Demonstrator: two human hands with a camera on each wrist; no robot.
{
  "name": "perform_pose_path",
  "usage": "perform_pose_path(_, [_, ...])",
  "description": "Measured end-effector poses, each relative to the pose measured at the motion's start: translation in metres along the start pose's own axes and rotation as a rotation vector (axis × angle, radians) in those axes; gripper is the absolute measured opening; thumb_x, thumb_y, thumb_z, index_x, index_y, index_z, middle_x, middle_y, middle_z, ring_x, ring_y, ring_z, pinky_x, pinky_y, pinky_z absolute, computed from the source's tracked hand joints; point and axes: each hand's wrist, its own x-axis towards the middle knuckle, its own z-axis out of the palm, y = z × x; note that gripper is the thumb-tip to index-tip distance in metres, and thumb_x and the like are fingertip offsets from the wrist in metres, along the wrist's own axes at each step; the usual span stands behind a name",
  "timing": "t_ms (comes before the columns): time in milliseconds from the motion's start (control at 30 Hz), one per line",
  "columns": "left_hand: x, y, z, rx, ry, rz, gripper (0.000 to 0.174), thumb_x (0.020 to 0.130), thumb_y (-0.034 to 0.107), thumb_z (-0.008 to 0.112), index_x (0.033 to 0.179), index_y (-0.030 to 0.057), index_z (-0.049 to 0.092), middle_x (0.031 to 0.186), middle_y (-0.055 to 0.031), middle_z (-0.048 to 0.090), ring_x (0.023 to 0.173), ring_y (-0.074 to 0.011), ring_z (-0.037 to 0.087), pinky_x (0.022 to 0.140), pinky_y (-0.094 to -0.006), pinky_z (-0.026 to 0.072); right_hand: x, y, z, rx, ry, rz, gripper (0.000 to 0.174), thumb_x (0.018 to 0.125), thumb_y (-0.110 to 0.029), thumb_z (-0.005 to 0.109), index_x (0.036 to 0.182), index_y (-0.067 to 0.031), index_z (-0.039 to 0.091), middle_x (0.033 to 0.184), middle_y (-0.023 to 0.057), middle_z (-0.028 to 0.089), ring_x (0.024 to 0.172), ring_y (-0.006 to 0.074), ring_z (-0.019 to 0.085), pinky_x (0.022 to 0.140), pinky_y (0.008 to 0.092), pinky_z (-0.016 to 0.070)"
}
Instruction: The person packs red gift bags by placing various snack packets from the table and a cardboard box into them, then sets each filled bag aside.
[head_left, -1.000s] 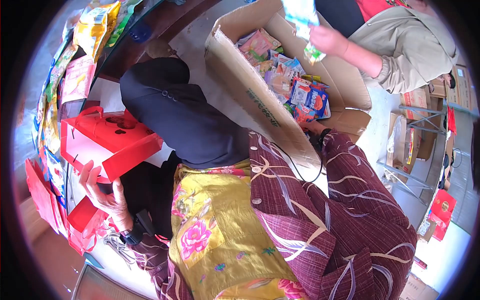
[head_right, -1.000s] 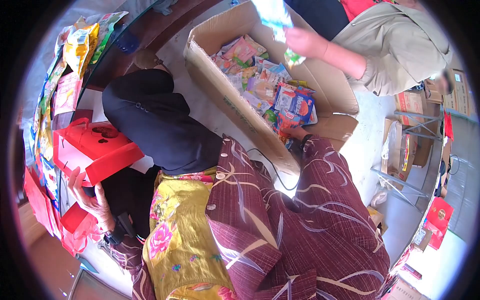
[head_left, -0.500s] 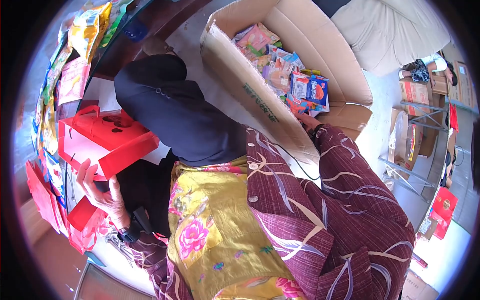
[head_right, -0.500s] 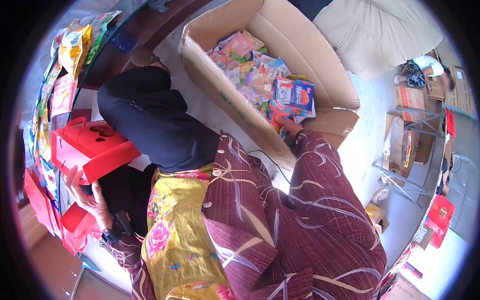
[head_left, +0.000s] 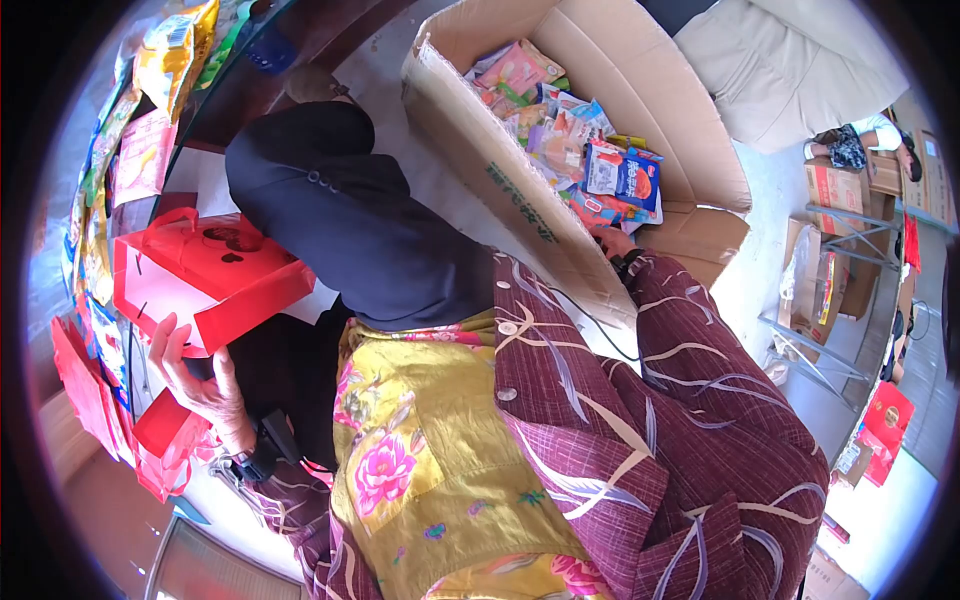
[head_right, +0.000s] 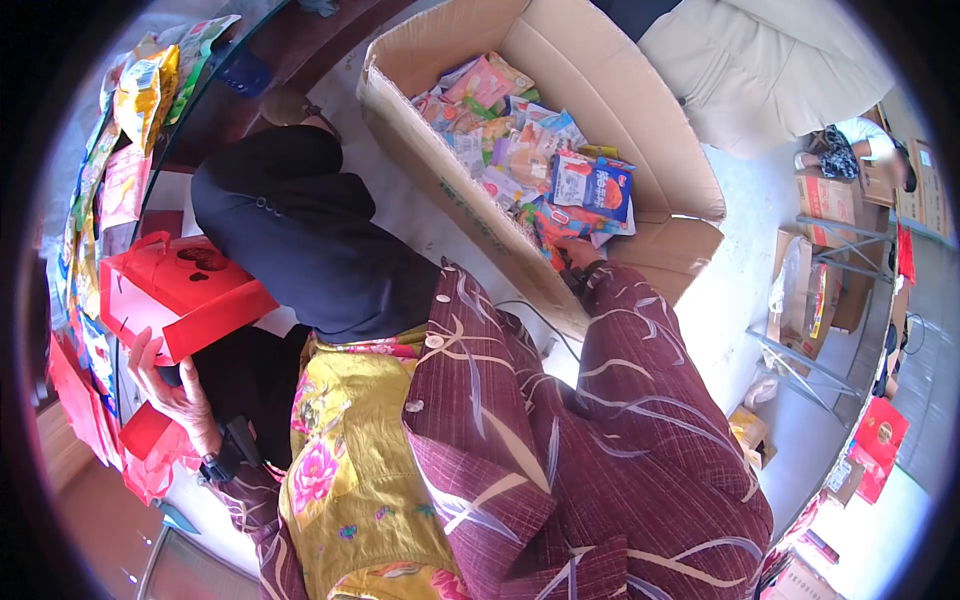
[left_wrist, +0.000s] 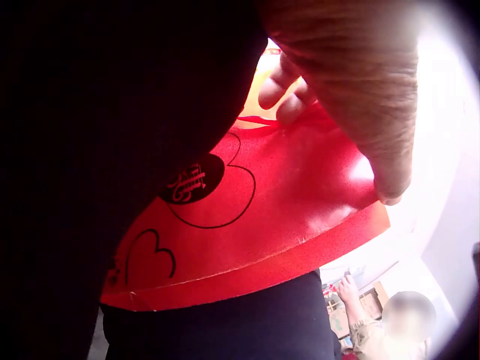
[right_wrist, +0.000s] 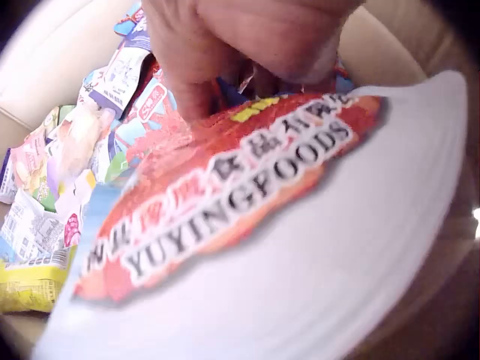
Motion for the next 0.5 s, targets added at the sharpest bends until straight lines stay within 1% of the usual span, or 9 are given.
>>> perform_pose_path(33, [-0.001, 0.0, -0.001, 0.007, -0.004, 0.003, 0.054, 0.088, 0.056, 0.063, 0.108, 0.0069, 0.058, 0.119, -0.0145, 0.058, 0.108, -0.0301, 0.057, 0.086, -0.0427, 0.0494, 0.011, 0.001, -0.006, -0.2, 0.081, -0.014, 0.031, 0.086, -0.03, 0.072, 0.107, -0.0082, 0.069, 0.086, 0.008, 0.071, 0.077, 0.0218, 0.069, 0.067, 0.0377, 0.0545])
perform_pose_path(100, [0.0, -0.001, 0.0, 0.019, -0.007, 0.011, 0.053, 0.088, 0.055, 0.063, 0.108, 0.0071, 0.058, 0.119, -0.0144, 0.058, 0.109, -0.0305, 0.057, 0.087, -0.0429, 0.0492, 0.025, -0.003, -0.011, -0.449, 0.217, -0.057, 0.028, 0.085, -0.027, 0.073, 0.104, -0.0078, 0.068, 0.089, 0.0068, 0.071, 0.079, 0.021, 0.069, 0.071, 0.0376, 0.0552])
perform_pose_path(167, [0.0, -0.004, 0.0, 0.036, -0.004, 0.031, 0.052, 0.087, 0.055, 0.064, 0.108, 0.0073, 0.058, 0.119, -0.014, 0.058, 0.109, -0.0306, 0.057, 0.087, -0.0429, 0.0491, 0.03, -0.01, -0.01, -0.55, 0.332, -0.111, 0.026, 0.083, -0.022, 0.075, 0.103, -0.0073, 0.066, 0.096, 0.0045, 0.07, 0.082, 0.0201, 0.069, 0.076, 0.038, 0.056])
perform_pose_path(200, [0.0, -0.004, -0.001, 0.046, -0.002, 0.038, 0.052, 0.087, 0.055, 0.064, 0.108, 0.0075, 0.058, 0.119, -0.0139, 0.059, 0.11, -0.0307, 0.057, 0.087, -0.0429, 0.049, 0.016, -0.023, 0.0, -0.34, 0.251, -0.109, 0.03, 0.085, -0.026, 0.073, 0.107, -0.0082, 0.065, 0.098, 0.0054, 0.071, 0.083, 0.0213, 0.069, 0.076, 0.0389, 0.0561])
perform_pose_path(267, [-0.002, -0.002, 0.0, 0.012, -0.003, -0.007, 0.052, 0.087, 0.055, 0.064, 0.108, 0.0077, 0.058, 0.119, -0.0135, 0.059, 0.11, -0.0306, 0.057, 0.087, -0.0428, 0.0489, -0.024, -0.063, 0.032, 0.071, 0.076, -0.105, 0.037, 0.088, -0.035, 0.071, 0.115, -0.0101, 0.064, 0.1, 0.0074, 0.071, 0.084, 0.0238, 0.07, 0.076, 0.0409, 0.0564])
perform_pose_path(367, [-0.004, 0.0, 0.0, -0.019, -0.005, -0.04, 0.052, 0.087, 0.055, 0.065, 0.108, 0.0081, 0.058, 0.119, -0.013, 0.058, 0.11, -0.0305, 0.057, 0.087, -0.0425, 0.0488, -0.018, -0.061, 0.038, 0.29, -0.117, 0.078, 0.042, 0.087, -0.037, 0.072, 0.117, -0.0107, 0.061, 0.106, 0.0071, 0.07, 0.091, 0.0247, 0.069, 0.079, 0.046, 0.0558])
perform_pose_path(400, [-0.004, 0.0, 0.0, -0.023, -0.004, -0.045, 0.052, 0.086, 0.055, 0.065, 0.108, 0.0083, 0.058, 0.119, -0.0129, 0.058, 0.11, -0.0304, 0.057, 0.087, -0.0423, 0.0488, -0.01, -0.057, 0.04, 0.305, -0.145, 0.118, 0.042, 0.087, -0.038, 0.072, 0.117, -0.011, 0.061, 0.106, 0.0068, 0.07, 0.092, 0.0246, 0.068, 0.08, 0.0467, 0.0555])
perform_pose_path(467, [-0.005, 0.002, -0.002, -0.04, -0.021, -0.058, 0.049, 0.088, 0.051, 0.065, 0.108, 0.0073, 0.059, 0.118, -0.014, 0.059, 0.112, -0.0321, 0.056, 0.094, -0.0454, 0.0453, 0.007, -0.047, 0.045, 0.337, -0.203, 0.205, 0.042, 0.087, -0.039, 0.073, 0.116, -0.0117, 0.061, 0.106, 0.0063, 0.069, 0.095, 0.0246, 0.067, 0.082, 0.048, 0.0548])
perform_pose_path(500, [-0.004, 0.003, -0.002, -0.051, -0.03, -0.062, 0.047, 0.089, 0.049, 0.065, 0.109, 0.0068, 0.059, 0.118, -0.0146, 0.059, 0.113, -0.0329, 0.056, 0.098, -0.0469, 0.0435, 0.011, -0.048, 0.046, 0.361, -0.193, 0.21, 0.042, 0.087, -0.04, 0.072, 0.116, -0.012, 0.061, 0.106, 0.0061, 0.069, 0.095, 0.0245, 0.067, 0.082, 0.0476, 0.0547])
